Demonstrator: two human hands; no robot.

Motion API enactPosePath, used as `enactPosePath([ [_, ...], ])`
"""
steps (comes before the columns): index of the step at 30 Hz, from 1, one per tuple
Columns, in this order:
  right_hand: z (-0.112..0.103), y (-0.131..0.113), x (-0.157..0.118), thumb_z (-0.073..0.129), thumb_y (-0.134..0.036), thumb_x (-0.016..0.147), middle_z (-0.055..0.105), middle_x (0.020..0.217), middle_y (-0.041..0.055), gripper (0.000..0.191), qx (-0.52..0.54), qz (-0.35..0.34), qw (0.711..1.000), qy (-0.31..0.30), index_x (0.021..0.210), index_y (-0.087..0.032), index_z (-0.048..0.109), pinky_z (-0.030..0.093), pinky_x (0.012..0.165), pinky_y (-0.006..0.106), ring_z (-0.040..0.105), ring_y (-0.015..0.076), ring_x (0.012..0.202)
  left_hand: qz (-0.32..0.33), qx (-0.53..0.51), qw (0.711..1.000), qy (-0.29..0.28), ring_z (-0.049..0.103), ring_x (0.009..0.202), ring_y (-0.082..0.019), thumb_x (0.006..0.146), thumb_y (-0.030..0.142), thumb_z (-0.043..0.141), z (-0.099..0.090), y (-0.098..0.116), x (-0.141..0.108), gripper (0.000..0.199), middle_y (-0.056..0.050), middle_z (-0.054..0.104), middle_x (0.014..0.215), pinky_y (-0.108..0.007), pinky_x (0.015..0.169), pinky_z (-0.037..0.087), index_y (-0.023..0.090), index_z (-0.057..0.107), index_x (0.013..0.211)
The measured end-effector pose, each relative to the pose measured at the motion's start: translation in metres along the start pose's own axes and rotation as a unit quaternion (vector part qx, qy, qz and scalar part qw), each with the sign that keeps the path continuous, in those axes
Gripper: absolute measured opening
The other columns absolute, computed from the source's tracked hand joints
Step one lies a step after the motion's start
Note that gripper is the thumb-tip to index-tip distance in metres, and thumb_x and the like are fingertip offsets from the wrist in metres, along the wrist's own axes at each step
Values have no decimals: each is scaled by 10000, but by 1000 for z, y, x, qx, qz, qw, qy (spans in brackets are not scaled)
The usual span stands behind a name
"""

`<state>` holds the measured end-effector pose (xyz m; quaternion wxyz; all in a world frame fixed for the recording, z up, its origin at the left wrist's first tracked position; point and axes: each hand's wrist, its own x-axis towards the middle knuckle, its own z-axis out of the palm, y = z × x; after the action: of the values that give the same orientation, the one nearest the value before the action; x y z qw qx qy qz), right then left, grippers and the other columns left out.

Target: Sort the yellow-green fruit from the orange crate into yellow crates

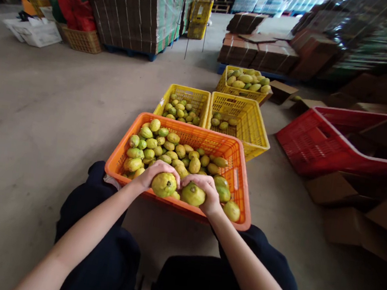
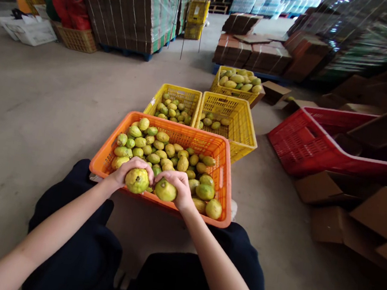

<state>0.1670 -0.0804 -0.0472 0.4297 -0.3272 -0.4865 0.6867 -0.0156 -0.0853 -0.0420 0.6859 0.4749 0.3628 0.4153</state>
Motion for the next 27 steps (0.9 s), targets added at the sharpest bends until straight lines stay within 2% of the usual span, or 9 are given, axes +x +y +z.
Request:
enactPosePath([
  [4, -1, 6, 6, 644, -477, 727, 700, 625, 61, 319, 128, 67, 990, 3, 647, -178, 725, 522, 495, 301, 640, 204, 550, -52, -136, 987, 63, 678, 721, -258, 702, 437, 565, 3, -6, 7, 353, -118, 681, 621, -316, 694, 511, 127, 676, 574],
  [7, -5, 11, 12, 604, -473, 804, 725, 698, 68, 315, 255, 140, 957, 8, 757, -175, 696, 570, 540, 318, 700, 231, 673, -97, -287, 940, 157, 678, 686, -237, 812, 450, 458, 6, -5, 12, 429, -117, 677, 630, -307, 631, 531, 116, 675, 651],
  [9, -10, 15, 15, 589, -415, 845, 739, 733, 69, 258, 312, 166, 935, 27, 834, -175, 681, 604, 606, 344, 722, 240, 744, -129, -358, 904, 196, 678, 670, -223, 886, 456, 383, 7, -3, 12, 475, -111, 681, 654, -295, 576, 537, 114, 678, 740],
  [11, -14, 19, 17, 583, -345, 872, 751, 773, 69, 196, 348, 176, 920, 46, 910, -171, 666, 618, 635, 349, 733, 237, 759, -159, -396, 880, 208, 677, 650, -213, 923, 474, 363, 5, -1, 12, 488, -108, 684, 681, -276, 510, 532, 107, 677, 851],
  [15, -18, 25, 20, 579, -274, 895, 758, 816, 76, 136, 371, 183, 908, 64, 966, -170, 631, 630, 649, 354, 734, 227, 731, -188, -434, 856, 207, 675, 619, -202, 938, 490, 397, 0, -5, 12, 481, -101, 683, 718, -262, 455, 533, 90, 648, 1029],
  [19, -11, 28, 19, 626, -276, 868, 745, 831, 50, 130, 338, 163, 921, 108, 960, -185, 627, 629, 662, 353, 718, 210, 737, -170, -452, 842, 240, 700, 688, -224, 927, 510, 431, -1, -11, 14, 466, -101, 692, 743, -300, 543, 573, 106, 649, 1006],
  [23, -2, 38, 16, 732, -323, 786, 720, 1045, 21, 308, 197, 61, 960, 188, 1069, -249, 637, 609, 738, 317, 692, 207, 933, -137, -470, 834, 255, 711, 854, -272, 896, 481, 502, 6, -16, 16, 386, -88, 705, 774, -411, 771, 584, 134, 659, 954],
  [25, 2, 45, 14, 726, -382, 793, 648, 1264, 17, 476, 76, 10, 975, 208, 1242, -307, 589, 573, 891, 341, 620, 225, 1151, -130, -465, 839, 250, 707, 890, -274, 881, 467, 522, 13, -20, 17, 350, -74, 715, 803, -439, 830, 565, 152, 665, 933],
  [27, 6, 52, 11, 641, -472, 851, 483, 1482, 12, 575, -49, -21, 980, 191, 1390, -341, 489, 426, 1111, 415, 438, 242, 1382, -117, -455, 845, 257, 705, 881, -253, 855, 434, 560, 22, -27, 17, 294, -54, 716, 808, -404, 843, 559, 164, 669, 896],
])
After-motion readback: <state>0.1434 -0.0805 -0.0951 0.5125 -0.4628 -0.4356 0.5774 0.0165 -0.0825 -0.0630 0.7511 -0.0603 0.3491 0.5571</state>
